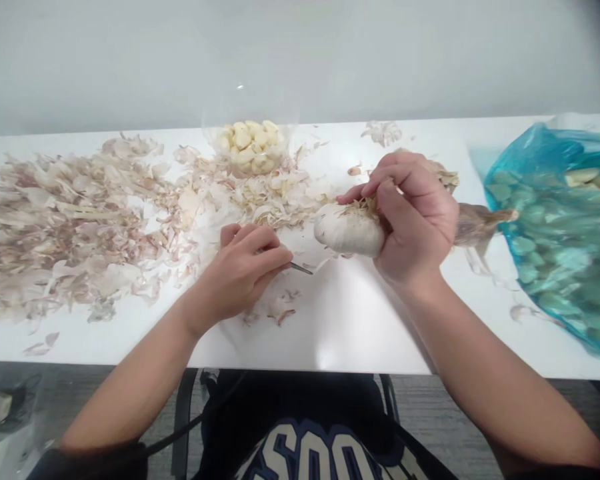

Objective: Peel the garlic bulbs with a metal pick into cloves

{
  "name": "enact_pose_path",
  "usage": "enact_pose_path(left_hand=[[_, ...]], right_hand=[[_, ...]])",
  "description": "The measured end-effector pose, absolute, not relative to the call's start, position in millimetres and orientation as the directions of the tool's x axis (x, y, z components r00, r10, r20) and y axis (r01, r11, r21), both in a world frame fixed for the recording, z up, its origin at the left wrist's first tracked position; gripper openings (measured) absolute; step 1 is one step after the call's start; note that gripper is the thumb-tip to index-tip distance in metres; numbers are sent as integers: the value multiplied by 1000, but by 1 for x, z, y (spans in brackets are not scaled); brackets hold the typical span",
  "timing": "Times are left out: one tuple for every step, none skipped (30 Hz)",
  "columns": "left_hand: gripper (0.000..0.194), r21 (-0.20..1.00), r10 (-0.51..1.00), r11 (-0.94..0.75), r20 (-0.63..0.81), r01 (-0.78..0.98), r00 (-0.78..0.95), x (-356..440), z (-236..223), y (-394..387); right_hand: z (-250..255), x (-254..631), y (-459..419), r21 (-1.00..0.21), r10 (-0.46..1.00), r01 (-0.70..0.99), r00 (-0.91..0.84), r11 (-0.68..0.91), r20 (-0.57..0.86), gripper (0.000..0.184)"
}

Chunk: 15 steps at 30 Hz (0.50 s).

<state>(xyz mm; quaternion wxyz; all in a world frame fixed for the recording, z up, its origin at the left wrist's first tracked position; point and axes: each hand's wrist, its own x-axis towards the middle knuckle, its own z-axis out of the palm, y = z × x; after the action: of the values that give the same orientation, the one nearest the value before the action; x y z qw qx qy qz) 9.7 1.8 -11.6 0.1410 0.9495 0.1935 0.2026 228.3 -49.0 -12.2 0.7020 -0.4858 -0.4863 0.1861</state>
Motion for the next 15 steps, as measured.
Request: enact_pose_path(left_hand=[[11,356,438,-880,349,315,828,9,-10,3],[9,362,447,-878,378,315,811,8,-9,4],[8,363,450,-879,415,310,791,7,-8,4],[7,364,452,-881,455,303,768,7,-6,5],[7,367,456,-881,491,298,742,7,-5,5],[8,376,462,-879,522,293,717,7,-3,6],[10,391,471,-875,549,286,691,7,-2,5],[12,408,480,-870,571,278,665,7,-2,5],[13,427,492,-863,586,271,643,8,-1,5],[13,445,505,-855,595,267,626,8,-1,4],[13,459,516,-848,599,266,612,9,-2,4],[13,473,531,-838,594,271,605,9,-2,4],[13,485,545,-829,586,279,600,9,-2,3],[12,495,557,-820,575,288,599,10,-2,3],[12,503,566,-813,564,293,601,10,-2,3]], right_hand=[[-13,228,-49,-860,726,212,464,464,507,19],[-13,228,-48,-854,719,225,463,469,517,19],[-14,228,-49,-844,711,248,458,475,534,19],[-15,228,-49,-835,705,276,447,476,550,18],[-15,227,-50,-823,699,307,436,477,567,18],[-16,226,-51,-812,695,336,422,477,583,17],[-16,225,-52,-802,693,360,407,477,595,17],[-16,224,-53,-792,695,382,388,477,606,17],[-16,223,-54,-779,697,402,364,481,618,18],[-16,222,-54,-765,699,419,335,490,632,18],[-16,222,-55,-745,699,434,299,506,649,18],[-15,222,-56,-724,699,447,259,525,667,18],[-15,222,-56,-700,694,458,219,548,686,17],[-15,223,-56,-679,690,467,181,566,701,17],[-15,223,-57,-662,689,475,149,580,710,16]])
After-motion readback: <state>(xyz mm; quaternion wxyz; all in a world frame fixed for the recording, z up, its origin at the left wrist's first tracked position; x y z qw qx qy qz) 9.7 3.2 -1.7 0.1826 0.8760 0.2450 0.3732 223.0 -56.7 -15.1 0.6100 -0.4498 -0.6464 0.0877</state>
